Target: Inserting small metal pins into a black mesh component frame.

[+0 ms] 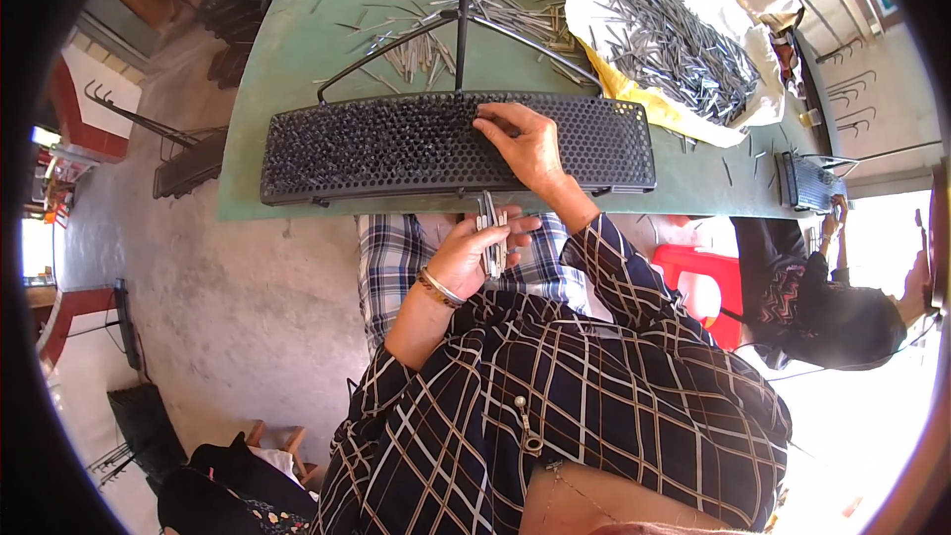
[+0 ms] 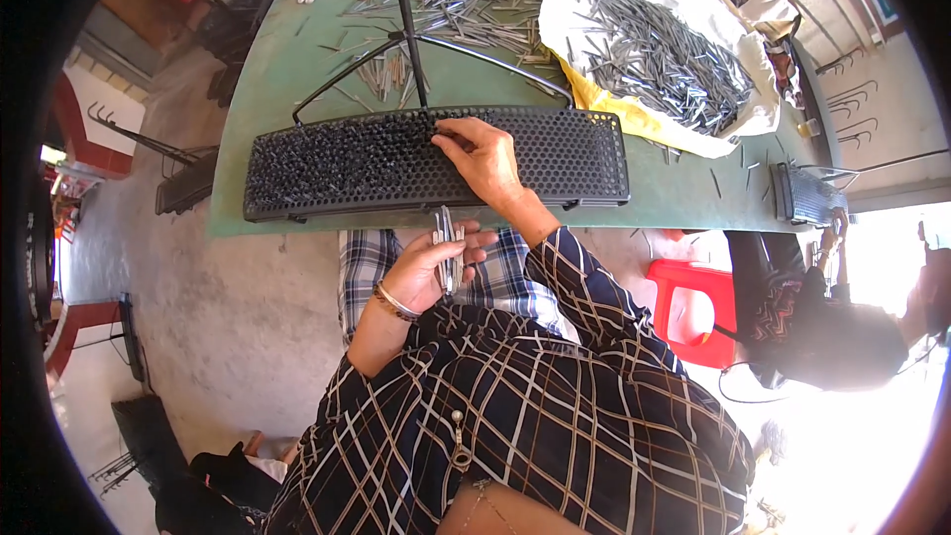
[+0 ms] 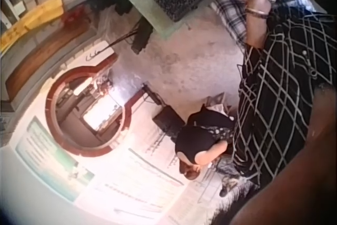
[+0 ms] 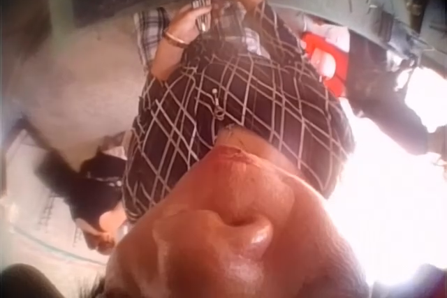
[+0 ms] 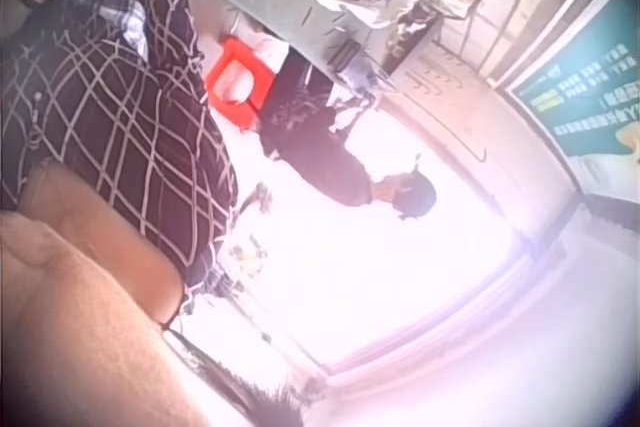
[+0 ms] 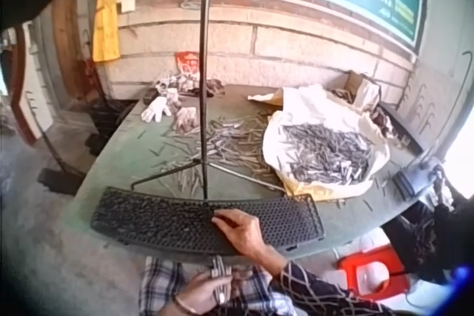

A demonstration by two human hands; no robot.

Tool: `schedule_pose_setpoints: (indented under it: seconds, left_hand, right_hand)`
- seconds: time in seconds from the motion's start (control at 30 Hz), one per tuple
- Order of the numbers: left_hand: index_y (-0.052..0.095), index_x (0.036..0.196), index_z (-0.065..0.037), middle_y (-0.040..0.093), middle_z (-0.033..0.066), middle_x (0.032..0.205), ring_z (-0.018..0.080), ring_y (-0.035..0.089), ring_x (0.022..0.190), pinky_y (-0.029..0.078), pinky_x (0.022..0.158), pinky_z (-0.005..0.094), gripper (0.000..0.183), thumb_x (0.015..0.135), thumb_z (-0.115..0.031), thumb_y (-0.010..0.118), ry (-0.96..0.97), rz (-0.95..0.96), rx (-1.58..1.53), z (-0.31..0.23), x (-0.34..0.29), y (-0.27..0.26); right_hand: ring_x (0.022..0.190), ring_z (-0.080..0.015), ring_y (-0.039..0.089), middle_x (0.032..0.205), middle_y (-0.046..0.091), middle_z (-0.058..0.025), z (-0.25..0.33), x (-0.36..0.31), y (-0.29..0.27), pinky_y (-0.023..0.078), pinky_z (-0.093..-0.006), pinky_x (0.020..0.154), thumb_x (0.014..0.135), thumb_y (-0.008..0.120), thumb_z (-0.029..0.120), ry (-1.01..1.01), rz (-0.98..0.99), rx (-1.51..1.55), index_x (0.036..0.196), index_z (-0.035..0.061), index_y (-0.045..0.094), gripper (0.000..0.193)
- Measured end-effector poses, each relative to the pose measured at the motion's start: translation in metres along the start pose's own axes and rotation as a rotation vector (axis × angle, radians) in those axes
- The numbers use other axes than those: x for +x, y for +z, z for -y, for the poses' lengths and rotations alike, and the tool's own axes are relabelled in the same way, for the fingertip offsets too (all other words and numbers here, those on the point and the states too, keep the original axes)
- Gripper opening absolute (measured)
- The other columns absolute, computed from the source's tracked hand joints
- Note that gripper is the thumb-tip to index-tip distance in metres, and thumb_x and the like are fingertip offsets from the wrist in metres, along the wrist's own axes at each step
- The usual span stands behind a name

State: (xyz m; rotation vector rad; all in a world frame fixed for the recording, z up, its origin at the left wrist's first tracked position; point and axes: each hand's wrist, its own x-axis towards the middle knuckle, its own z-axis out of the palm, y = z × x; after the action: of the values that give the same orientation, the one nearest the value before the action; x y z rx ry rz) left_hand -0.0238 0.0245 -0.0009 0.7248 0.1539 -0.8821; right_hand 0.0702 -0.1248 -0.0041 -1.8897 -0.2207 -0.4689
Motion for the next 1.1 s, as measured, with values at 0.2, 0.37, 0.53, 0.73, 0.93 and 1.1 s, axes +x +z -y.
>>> schedule_pose_setpoints:
  seconds: [0.2,0.37,0.53,0.73,0.93,1.1]
  left_hand:
    - [0.050,0.121,-0.003,0.061,0.0149,0.116,0.0182,0.062,0.095,0.051,0.073,0.0299,0.031,0.091,-0.008,0.049,-0.006,0.011,0.002,0.001,-0.002,0.003]
    - [0.050,0.118,0.001,0.061,0.0181,0.115,0.0212,0.062,0.098,0.051,0.074,0.0313,0.029,0.090,-0.005,0.051,-0.014,-0.010,-0.009,0.001,0.004,0.006]
    - [0.048,0.118,0.002,0.059,0.0202,0.117,0.0243,0.061,0.103,0.051,0.080,0.0334,0.028,0.090,-0.004,0.049,0.004,-0.013,-0.029,0.001,0.008,0.008]
    - [0.046,0.119,0.003,0.056,0.0214,0.120,0.0271,0.058,0.108,0.051,0.087,0.0365,0.029,0.091,-0.005,0.049,0.068,0.014,-0.022,-0.005,0.014,0.010]
    - [0.048,0.119,0.003,0.058,0.0177,0.117,0.0270,0.059,0.107,0.051,0.087,0.0370,0.028,0.093,-0.008,0.049,0.140,-0.002,0.040,-0.016,0.019,0.012]
    - [0.049,0.119,0.004,0.060,0.0161,0.113,0.0265,0.061,0.104,0.052,0.086,0.0364,0.028,0.094,-0.009,0.048,0.083,0.045,0.166,-0.014,0.028,0.017]
  right_hand:
    - [0.074,-0.0246,0.064,0.091,0.065,-0.0112,0.003,0.004,-0.005,0.052,-0.0308,0.066,0.081,0.065,0.007,-0.170,0.125,-0.077,0.096,0.0013,0.067,0.016]
    - [0.087,-0.0322,0.061,0.098,0.063,-0.0127,0.005,0.008,-0.007,0.051,-0.0364,0.077,0.081,0.058,0.000,-0.323,0.256,-0.150,0.103,0.0010,0.064,0.023]
    - [0.099,-0.0330,0.057,0.107,0.061,-0.0143,-0.001,0.009,-0.010,0.046,-0.0396,0.087,0.077,0.053,-0.005,-0.435,0.281,-0.249,0.117,0.0027,0.057,0.041]
    - [0.096,-0.0275,0.061,0.107,0.062,-0.0133,0.013,0.015,-0.026,0.049,-0.0334,0.080,0.085,0.057,0.002,-0.199,0.103,-0.111,0.116,0.0029,0.058,0.031]
    - [0.074,-0.0170,0.062,0.083,0.065,-0.0116,0.016,-0.015,-0.051,0.049,-0.0299,0.061,0.081,0.071,0.024,0.200,0.562,0.187,0.085,-0.0020,0.068,0.026]
    - [0.065,-0.0096,0.058,0.073,0.066,-0.0075,0.020,-0.019,-0.059,0.047,-0.0251,0.056,0.080,0.072,0.023,0.468,0.562,0.296,0.085,-0.0025,0.069,0.026]
